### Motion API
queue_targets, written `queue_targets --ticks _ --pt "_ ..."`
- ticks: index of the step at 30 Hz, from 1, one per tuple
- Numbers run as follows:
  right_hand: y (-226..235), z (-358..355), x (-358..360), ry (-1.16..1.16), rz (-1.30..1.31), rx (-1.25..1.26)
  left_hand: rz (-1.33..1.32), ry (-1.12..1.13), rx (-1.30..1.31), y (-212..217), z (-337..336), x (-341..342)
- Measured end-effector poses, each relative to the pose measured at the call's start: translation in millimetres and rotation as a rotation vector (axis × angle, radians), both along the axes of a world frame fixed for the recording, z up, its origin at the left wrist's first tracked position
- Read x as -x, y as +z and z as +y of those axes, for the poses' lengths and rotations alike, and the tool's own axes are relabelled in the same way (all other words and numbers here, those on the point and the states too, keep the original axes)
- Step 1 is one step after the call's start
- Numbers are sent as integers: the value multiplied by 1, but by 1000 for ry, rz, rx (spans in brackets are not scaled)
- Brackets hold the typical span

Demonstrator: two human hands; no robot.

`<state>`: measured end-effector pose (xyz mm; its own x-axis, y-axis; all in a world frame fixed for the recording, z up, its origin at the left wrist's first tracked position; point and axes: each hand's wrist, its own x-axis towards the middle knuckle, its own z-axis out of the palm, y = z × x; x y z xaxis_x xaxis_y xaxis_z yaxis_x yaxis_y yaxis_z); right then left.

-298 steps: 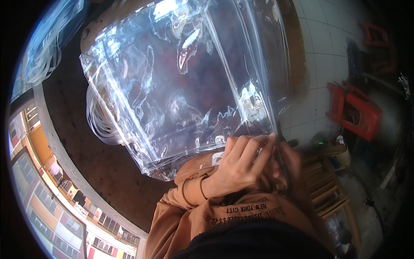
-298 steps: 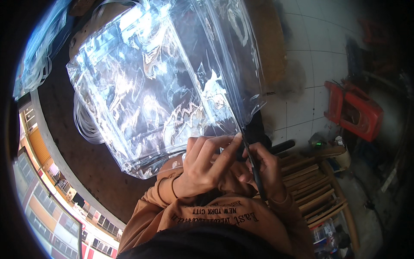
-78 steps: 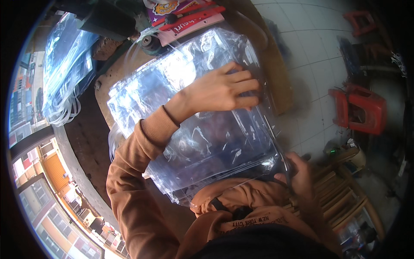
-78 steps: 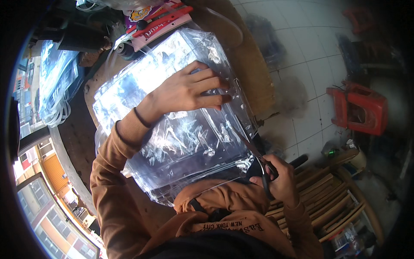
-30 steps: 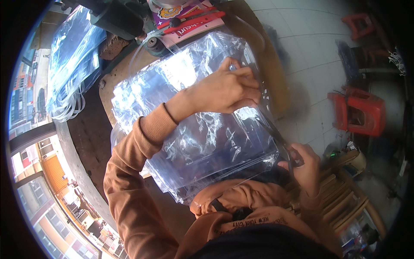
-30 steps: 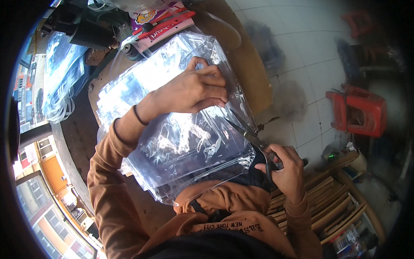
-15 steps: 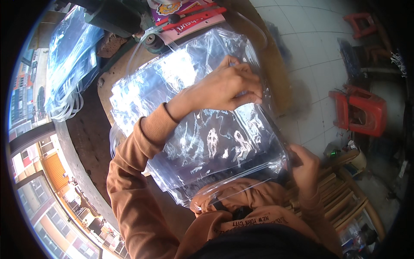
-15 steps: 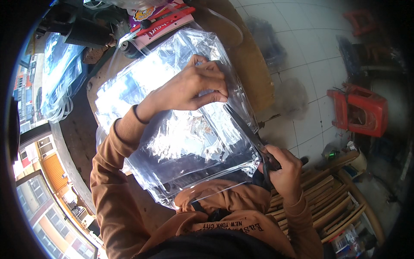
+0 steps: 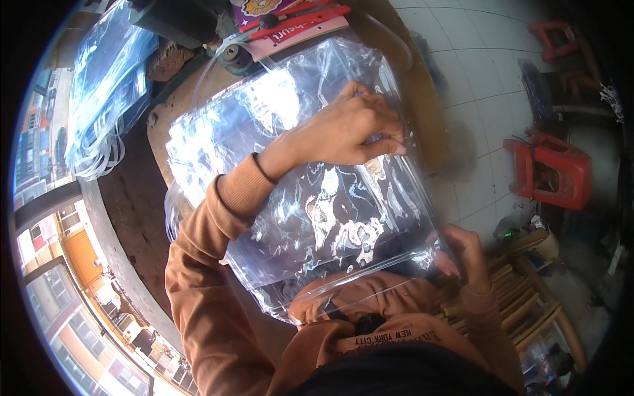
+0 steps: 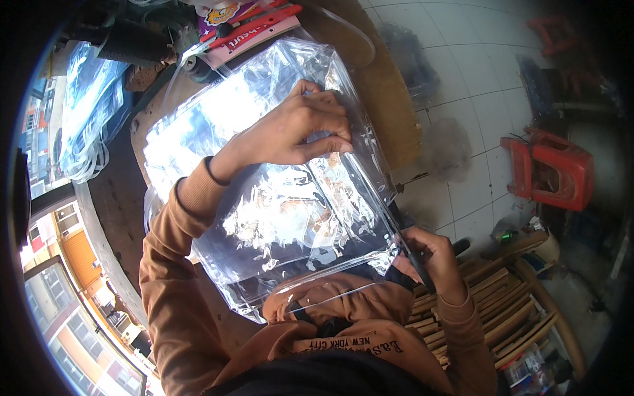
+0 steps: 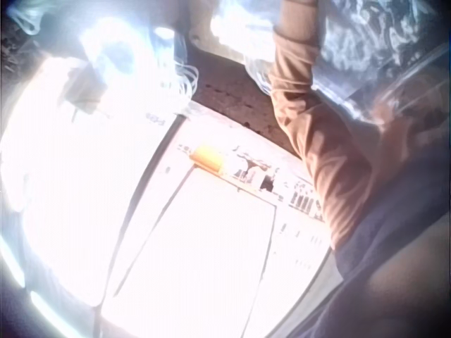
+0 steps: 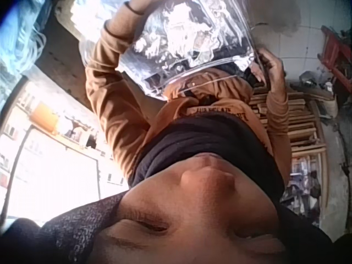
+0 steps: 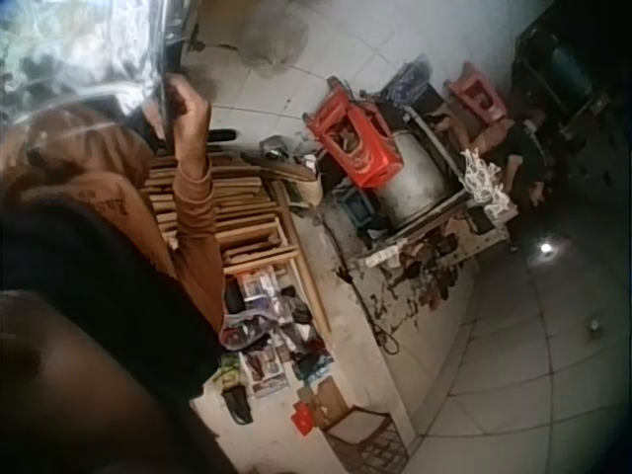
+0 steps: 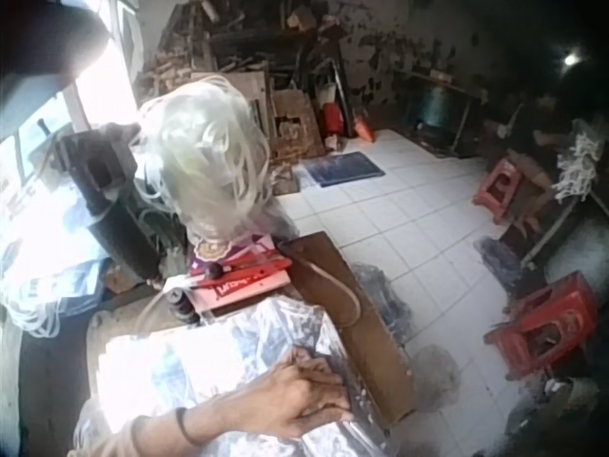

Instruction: The person trims the edges of a plastic bag using shears and then separates several transparent bags from a stack.

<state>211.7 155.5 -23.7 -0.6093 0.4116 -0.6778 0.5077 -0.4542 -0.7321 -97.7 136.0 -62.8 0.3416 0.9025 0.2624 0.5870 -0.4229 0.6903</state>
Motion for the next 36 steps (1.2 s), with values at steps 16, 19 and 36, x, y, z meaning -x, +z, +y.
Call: queue_targets --ticks 16,19,36 --pt "9 -1 8 190 -132 -772 0 15 -1 -5 0 0" --pt "10 0 9 199 -113 -728 -7 17 -11 -4 2 -1" --pt "15 10 8 30 61 168 -268 -59 -46 -6 11 18"
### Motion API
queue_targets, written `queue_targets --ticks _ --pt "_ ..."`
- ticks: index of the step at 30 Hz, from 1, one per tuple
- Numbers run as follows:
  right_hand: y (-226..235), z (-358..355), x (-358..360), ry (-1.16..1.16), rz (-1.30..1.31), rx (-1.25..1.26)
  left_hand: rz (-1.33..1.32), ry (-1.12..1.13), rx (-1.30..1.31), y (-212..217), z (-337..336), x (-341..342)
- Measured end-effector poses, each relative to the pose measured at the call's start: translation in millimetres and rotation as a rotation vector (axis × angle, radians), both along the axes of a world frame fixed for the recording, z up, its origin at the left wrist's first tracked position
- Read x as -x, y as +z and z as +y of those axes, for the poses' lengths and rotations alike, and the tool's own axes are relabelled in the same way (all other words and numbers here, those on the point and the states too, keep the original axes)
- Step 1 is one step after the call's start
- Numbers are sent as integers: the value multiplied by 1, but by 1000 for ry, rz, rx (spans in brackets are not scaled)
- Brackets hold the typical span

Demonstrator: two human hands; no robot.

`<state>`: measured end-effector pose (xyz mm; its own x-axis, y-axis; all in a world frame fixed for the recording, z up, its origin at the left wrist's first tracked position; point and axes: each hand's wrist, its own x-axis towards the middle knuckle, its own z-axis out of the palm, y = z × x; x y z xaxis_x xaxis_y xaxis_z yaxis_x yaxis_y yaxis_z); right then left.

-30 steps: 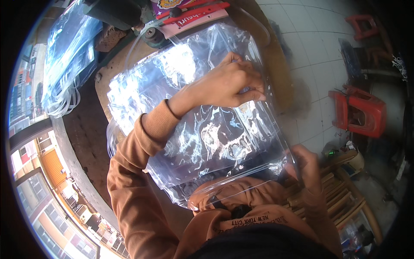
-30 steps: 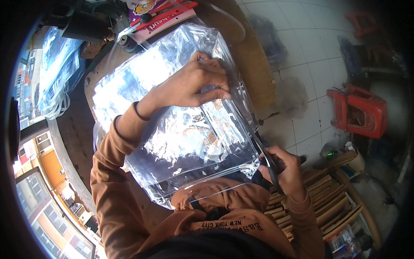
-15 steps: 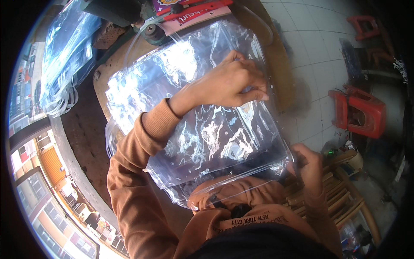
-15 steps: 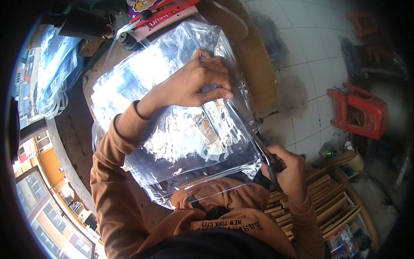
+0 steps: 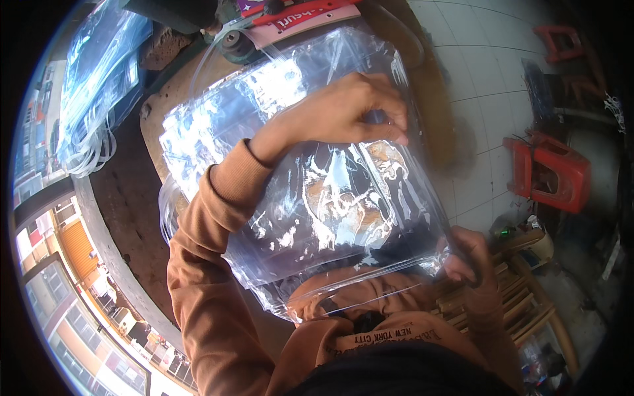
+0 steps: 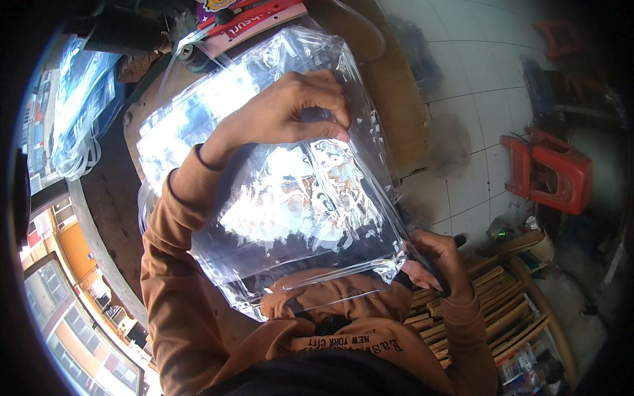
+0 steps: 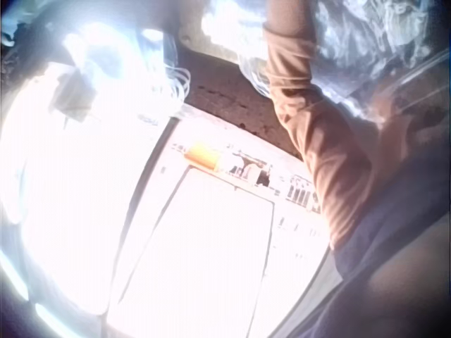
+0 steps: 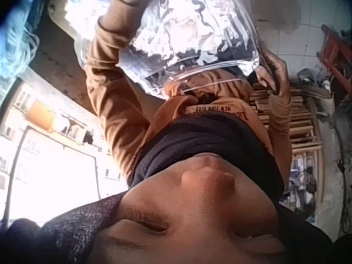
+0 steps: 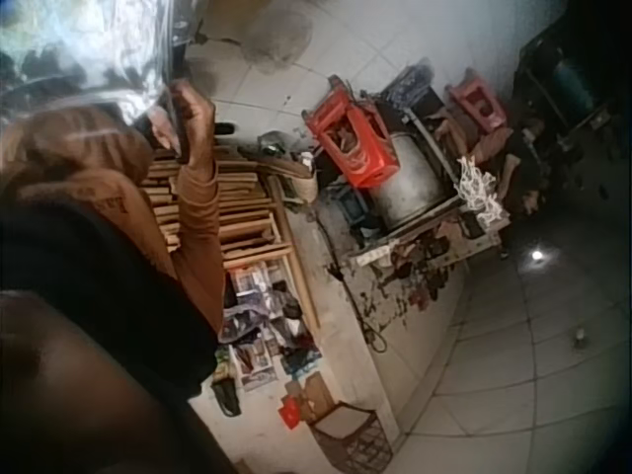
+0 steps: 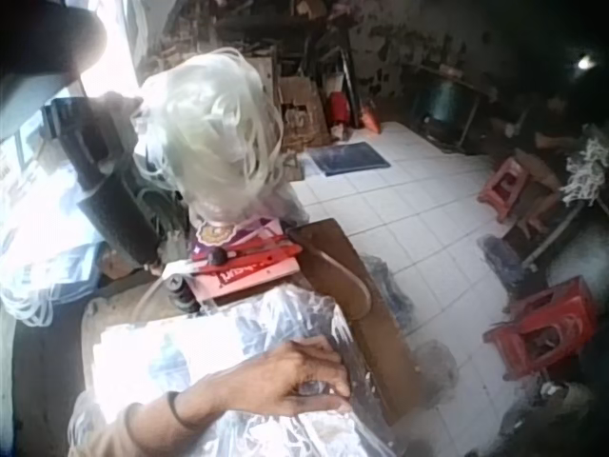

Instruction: The person trims the edges of a plastic bag using shears and then separates several transparent bags from a stack.

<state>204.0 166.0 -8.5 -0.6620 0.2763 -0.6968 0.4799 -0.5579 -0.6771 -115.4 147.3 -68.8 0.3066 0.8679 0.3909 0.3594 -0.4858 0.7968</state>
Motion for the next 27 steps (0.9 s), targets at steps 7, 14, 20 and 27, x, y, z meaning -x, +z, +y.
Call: queue_targets --ticks 7,14,20,27 --pt "5 0 3 83 -68 -167 14 42 50 -2 -2 -4" --pt "-2 -4 2 72 -128 -334 31 60 75 -4 -1 -6" --pt "-20 -2 -2 79 -54 -398 44 72 65 -6 -1 -7" --pt "-20 -2 3 49 -78 -362 27 85 109 -6 -2 -8"
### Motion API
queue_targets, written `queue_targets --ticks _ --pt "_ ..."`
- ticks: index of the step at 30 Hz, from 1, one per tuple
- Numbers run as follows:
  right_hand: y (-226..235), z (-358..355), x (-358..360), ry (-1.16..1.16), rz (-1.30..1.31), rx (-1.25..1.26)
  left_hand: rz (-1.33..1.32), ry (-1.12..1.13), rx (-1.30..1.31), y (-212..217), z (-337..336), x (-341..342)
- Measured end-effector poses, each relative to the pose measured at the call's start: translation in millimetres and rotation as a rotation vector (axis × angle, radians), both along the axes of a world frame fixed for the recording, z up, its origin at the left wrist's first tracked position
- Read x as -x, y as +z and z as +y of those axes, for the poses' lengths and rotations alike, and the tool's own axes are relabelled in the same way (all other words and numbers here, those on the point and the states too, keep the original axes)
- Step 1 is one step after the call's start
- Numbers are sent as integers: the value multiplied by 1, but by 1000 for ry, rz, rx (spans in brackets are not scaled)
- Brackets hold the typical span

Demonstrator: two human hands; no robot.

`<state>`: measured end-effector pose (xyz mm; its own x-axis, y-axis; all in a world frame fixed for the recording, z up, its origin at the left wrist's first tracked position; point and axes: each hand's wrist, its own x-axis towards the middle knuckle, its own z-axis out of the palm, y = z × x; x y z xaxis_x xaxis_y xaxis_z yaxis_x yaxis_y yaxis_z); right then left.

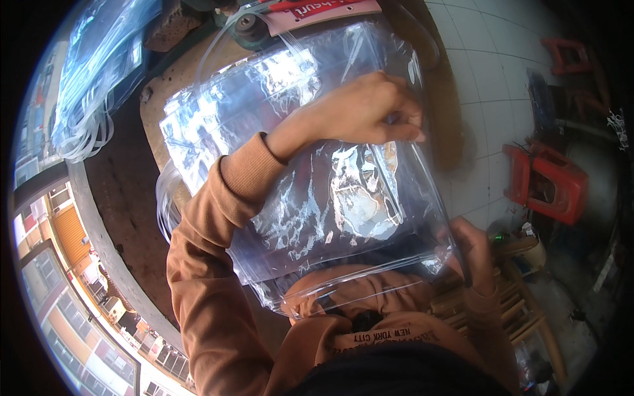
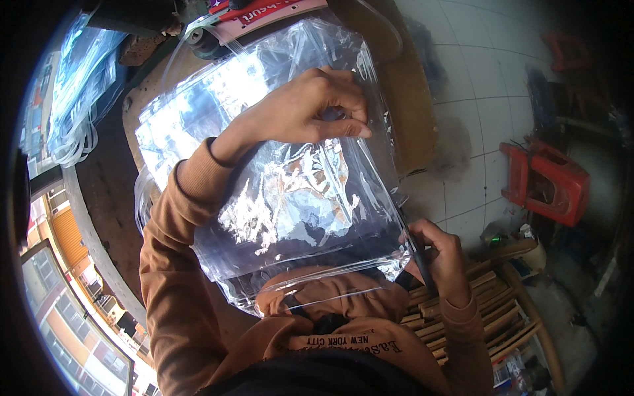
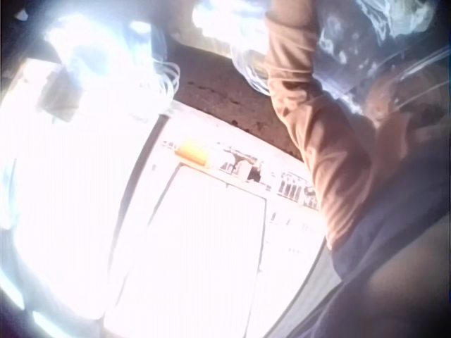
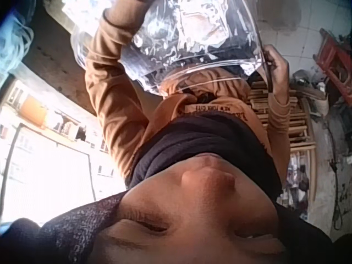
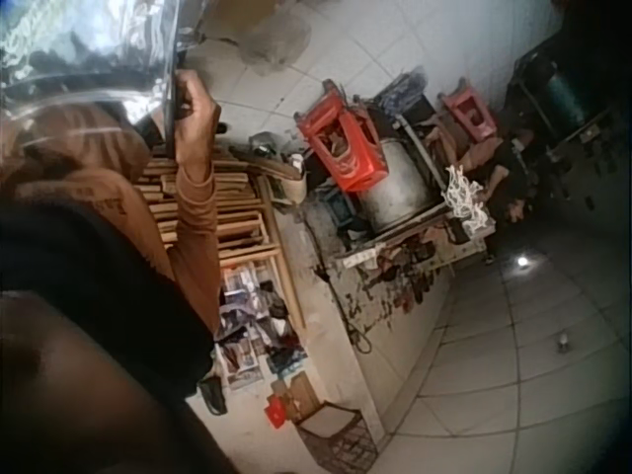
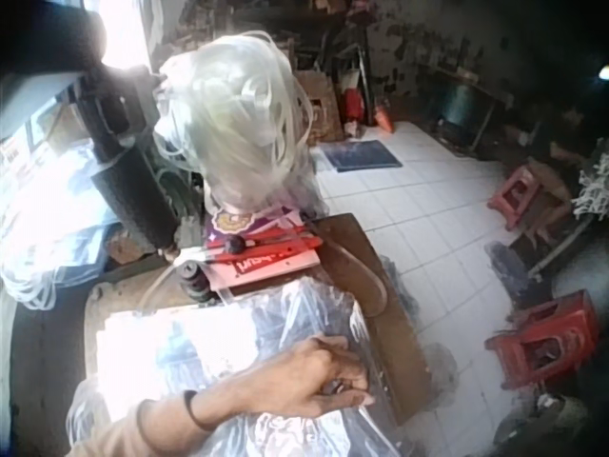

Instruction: The person trims the edges of a plastic bag using shears and then separates several transparent bags from a stack.

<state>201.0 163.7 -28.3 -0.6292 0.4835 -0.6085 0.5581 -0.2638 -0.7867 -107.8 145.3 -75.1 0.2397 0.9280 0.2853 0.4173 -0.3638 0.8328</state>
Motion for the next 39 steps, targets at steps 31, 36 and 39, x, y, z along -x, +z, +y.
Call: queue_targets --ticks 31,36,39 --pt "3 3 10 -23 -31 96 -52 -19 -82 2 3 9" --pt "5 5 21 -14 -53 116 -64 -12 -32 0 2 9" --pt "6 5 22 0 -57 126 -54 -8 -58 0 3 9"
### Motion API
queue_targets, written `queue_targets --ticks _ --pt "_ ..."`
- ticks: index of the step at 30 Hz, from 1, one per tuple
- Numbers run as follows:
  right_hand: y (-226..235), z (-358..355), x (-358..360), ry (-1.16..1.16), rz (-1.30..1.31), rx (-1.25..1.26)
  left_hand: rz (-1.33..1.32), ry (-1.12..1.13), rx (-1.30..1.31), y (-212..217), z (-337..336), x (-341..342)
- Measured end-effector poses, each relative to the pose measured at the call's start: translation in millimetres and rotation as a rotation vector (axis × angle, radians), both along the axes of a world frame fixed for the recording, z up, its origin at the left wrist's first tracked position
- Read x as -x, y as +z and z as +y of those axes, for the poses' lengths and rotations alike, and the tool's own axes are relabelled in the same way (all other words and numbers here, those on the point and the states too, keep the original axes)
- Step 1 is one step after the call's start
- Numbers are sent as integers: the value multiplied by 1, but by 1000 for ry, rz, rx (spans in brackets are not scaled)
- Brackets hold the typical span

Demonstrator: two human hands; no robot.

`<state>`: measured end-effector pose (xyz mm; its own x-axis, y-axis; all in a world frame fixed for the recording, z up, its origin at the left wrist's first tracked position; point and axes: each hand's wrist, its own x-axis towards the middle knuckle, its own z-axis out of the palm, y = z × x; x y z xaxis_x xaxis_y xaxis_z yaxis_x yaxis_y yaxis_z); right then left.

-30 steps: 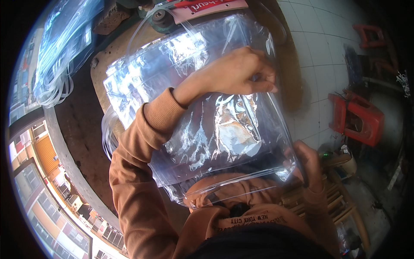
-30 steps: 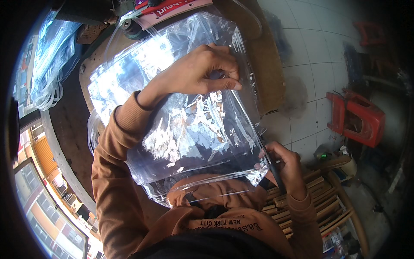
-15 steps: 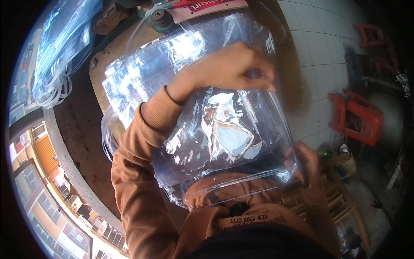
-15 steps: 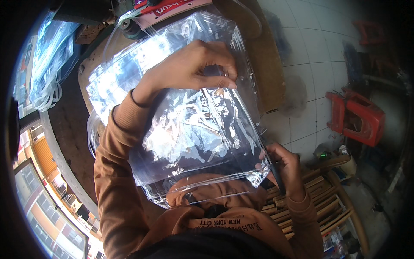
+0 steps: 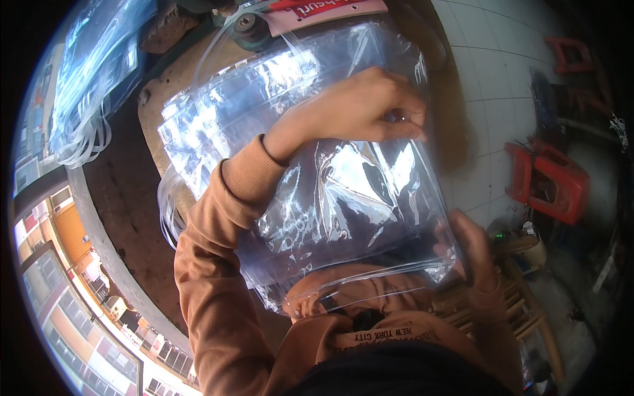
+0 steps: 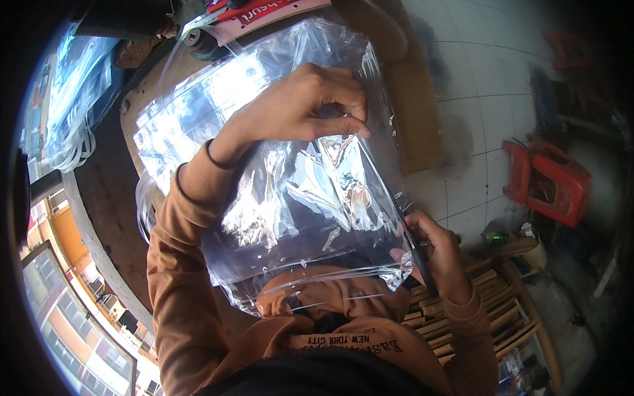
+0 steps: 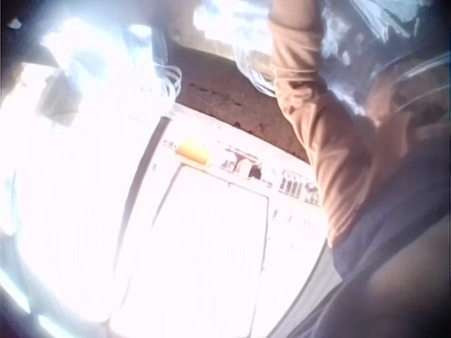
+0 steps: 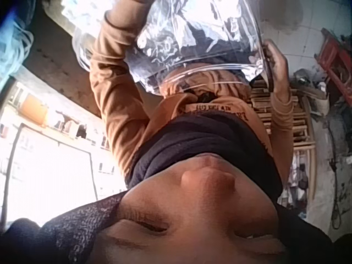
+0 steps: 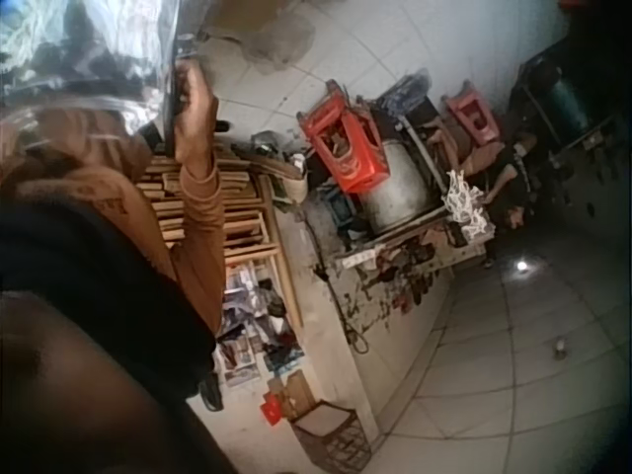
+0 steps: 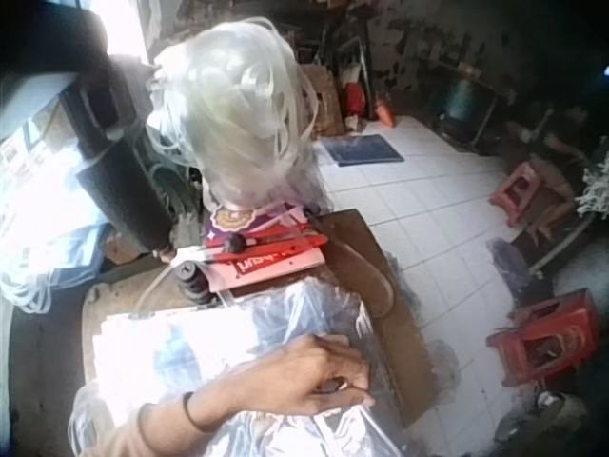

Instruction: The person trims the edges of a plastic bag using shears and then separates several transparent bags from a stack.

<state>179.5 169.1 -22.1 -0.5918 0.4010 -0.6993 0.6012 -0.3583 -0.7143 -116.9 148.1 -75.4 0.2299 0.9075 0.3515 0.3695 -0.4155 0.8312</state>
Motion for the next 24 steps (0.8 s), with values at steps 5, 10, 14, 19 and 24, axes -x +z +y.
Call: queue_targets --ticks 5,10,14,19,24 --pt "11 -1 12 92 -28 -96 -8 22 -6 -3 -1 0" --pt "13 -3 9 -8 -17 -17 11 30 9 -1 0 -1" --pt "11 -3 4 67 36 -103 19 37 16 -1 0 -1" --pt "12 -4 3 41 31 -103 40 31 26 3 -1 0" --pt "13 -4 5 -85 -91 39 190 16 -145 7 -3 10"
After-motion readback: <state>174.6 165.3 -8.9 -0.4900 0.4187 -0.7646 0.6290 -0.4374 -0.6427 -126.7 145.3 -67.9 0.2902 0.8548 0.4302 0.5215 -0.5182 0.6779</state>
